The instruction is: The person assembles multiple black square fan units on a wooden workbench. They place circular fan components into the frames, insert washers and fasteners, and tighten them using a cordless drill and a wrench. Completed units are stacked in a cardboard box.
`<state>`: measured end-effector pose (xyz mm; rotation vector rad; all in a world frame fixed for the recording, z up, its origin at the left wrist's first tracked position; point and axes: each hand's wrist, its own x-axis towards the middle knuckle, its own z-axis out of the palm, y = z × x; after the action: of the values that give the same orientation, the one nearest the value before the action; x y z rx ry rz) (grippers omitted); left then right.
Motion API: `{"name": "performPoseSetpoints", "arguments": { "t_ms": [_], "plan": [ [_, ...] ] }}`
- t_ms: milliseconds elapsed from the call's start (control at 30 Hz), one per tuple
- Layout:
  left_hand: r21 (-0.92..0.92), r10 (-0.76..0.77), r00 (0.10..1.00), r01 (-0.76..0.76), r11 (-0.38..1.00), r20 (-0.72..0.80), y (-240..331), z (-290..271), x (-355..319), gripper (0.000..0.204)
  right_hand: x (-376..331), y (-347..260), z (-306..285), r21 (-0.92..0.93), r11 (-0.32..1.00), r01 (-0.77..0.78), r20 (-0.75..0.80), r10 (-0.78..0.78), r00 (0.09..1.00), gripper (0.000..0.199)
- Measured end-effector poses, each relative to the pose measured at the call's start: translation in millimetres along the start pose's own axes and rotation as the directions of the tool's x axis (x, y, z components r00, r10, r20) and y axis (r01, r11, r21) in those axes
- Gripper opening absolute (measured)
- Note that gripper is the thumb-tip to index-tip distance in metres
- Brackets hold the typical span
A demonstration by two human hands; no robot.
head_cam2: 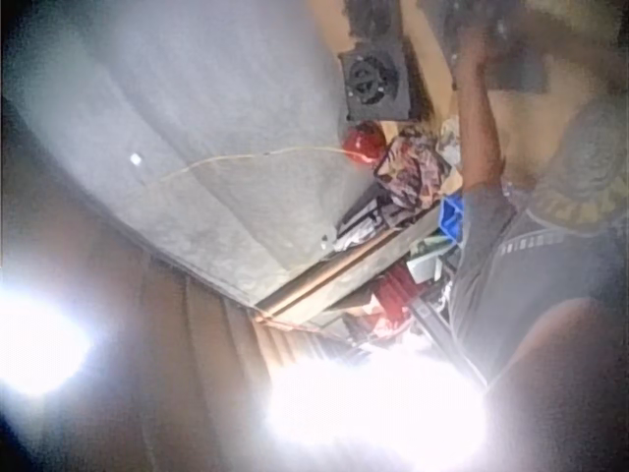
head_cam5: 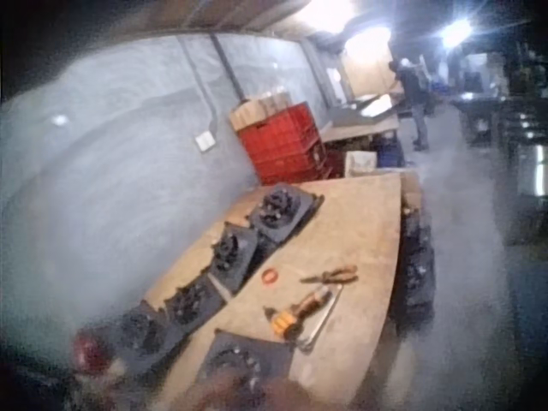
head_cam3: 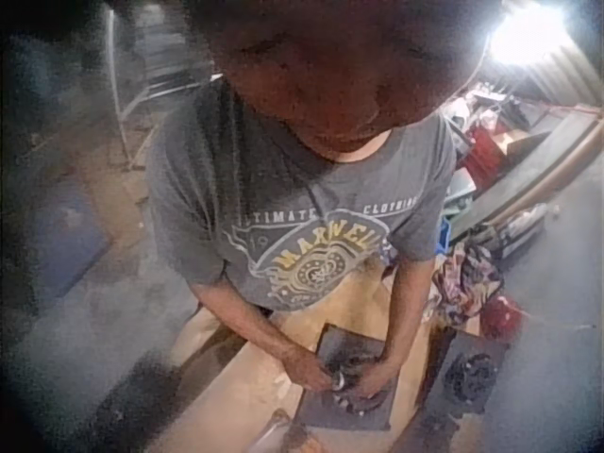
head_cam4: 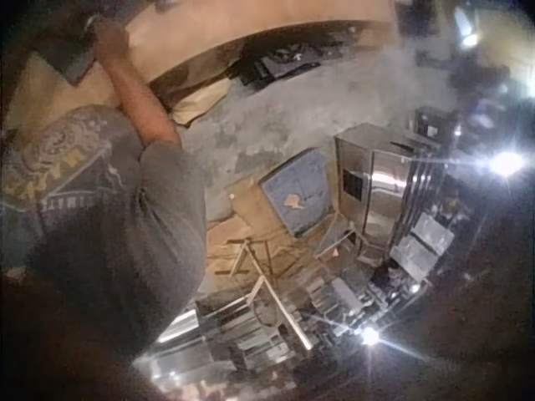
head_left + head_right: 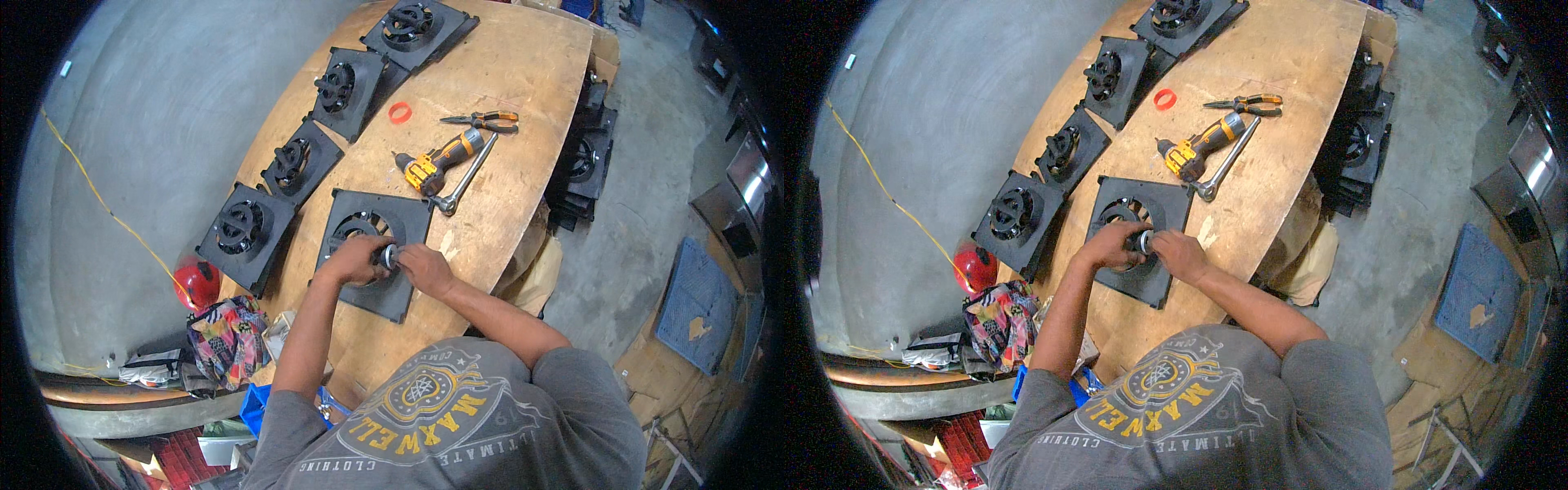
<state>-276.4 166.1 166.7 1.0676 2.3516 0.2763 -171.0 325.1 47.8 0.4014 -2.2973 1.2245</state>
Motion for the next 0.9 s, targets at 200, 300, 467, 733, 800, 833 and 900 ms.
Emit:
{"name": "performPoseSetpoints", "arguments": {
  "t_ms": [200, 300, 467, 733, 800, 833, 900],
  "plan": [
    [0.031, 0.010, 0.994, -0.006, 0.999, -0.105, -6.4, 13.5, -1.0, 0.072, 0.3, -2.2, 2.1, 0.113, 0.980, -0.162, -0.015, 0.164, 0.986, 0.018],
    [-0.086, -0.025, 0.997, 0.019, 0.996, -0.074, -12.2, 13.3, -0.6, 0.075, 1.2, -3.2, 3.6, 0.182, 0.929, -0.321, 0.073, 0.313, 0.947, 0.022],
    [-0.090, 0.025, 0.992, -0.036, 0.995, -0.127, -7.6, 18.4, -3.6, 0.073, 6.3, -9.9, 1.0, 0.222, 0.862, -0.456, 0.138, 0.435, 0.890, 0.025],
    [-0.010, -0.015, 0.984, 0.014, 1.000, -0.180, -8.5, 30.3, -7.4, 0.067, 3.5, -12.9, -6.9, 0.089, 0.958, -0.273, 0.130, 0.260, 0.957, 0.027],
    [-0.034, -0.029, 0.982, 0.023, 0.999, -0.184, -7.7, 31.2, -7.9, 0.065, 3.2, -11.5, -5.5, 0.112, 0.956, -0.271, 0.095, 0.261, 0.961, 0.027],
    [-0.051, -0.045, 0.983, 0.037, 0.998, -0.175, -6.9, 31.3, -8.2, 0.066, 4.0, -10.6, -4.7, 0.116, 0.942, -0.315, 0.128, 0.300, 0.945, 0.027],
    [-0.077, -0.065, 0.984, 0.053, 0.996, -0.166, -5.4, 30.5, -8.5, 0.066, 6.5, -9.3, -3.2, 0.091, 0.895, -0.436, 0.206, 0.411, 0.888, 0.029]
  ]
}}
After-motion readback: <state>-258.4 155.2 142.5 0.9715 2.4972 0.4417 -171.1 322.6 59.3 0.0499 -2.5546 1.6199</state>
